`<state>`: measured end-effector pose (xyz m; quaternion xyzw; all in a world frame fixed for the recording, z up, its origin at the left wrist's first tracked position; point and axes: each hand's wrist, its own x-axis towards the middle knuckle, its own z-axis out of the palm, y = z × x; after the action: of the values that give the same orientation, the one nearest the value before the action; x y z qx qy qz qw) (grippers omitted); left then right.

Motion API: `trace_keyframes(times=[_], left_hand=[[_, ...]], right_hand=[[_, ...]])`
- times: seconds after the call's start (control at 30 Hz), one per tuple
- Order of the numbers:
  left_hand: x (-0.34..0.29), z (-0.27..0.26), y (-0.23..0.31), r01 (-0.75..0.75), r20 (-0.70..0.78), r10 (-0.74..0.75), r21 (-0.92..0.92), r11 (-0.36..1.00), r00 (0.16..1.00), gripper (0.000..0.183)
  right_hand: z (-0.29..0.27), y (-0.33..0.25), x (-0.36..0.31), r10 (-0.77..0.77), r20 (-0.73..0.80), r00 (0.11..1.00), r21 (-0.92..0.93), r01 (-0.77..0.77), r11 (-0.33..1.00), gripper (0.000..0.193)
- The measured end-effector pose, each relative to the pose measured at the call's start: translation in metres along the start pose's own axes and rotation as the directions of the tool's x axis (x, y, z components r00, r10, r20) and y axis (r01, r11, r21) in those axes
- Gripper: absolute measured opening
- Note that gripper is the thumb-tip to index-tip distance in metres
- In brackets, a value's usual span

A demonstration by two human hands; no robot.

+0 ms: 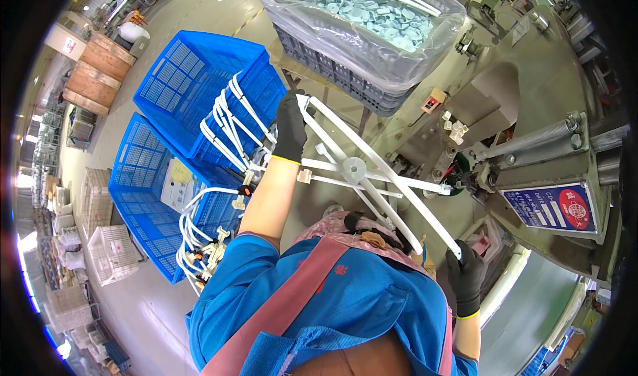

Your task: The person assembles white plastic hangers by inserting rods into a central hub and attaching small plastic components. They repeatedly pick up parts from a container, assemble them by hand, and place the finished hangers into blue baskets.

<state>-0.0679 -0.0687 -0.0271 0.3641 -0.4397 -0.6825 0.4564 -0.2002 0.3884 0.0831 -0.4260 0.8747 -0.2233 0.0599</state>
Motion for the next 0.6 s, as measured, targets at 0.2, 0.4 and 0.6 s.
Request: trace_keyframes(times=[0.2,0.4,0.6], left_hand=[[0.0,-0.005,0.0,-0.041,0.047,0.037,0.095,0.995,0.998,0.039],[-0.003,-0.006,0.022,0.03,0.181,-0.075,0.241,0.97,0.981,0.044],[0.021,-0.038,0.026,0.233,0.31,-0.272,0.156,0.96,0.911,0.037]], right_hand=[[-0.002,0.005,-0.004,0.005,0.012,1.0,-0.004,-0.005,1.0,0.023],[0.003,0.029,0.007,-0.084,-0.008,0.996,0.027,0.084,0.996,0.026],[0.026,0.034,0.051,0.03,0.221,0.975,0.293,-0.096,0.951,0.027]])
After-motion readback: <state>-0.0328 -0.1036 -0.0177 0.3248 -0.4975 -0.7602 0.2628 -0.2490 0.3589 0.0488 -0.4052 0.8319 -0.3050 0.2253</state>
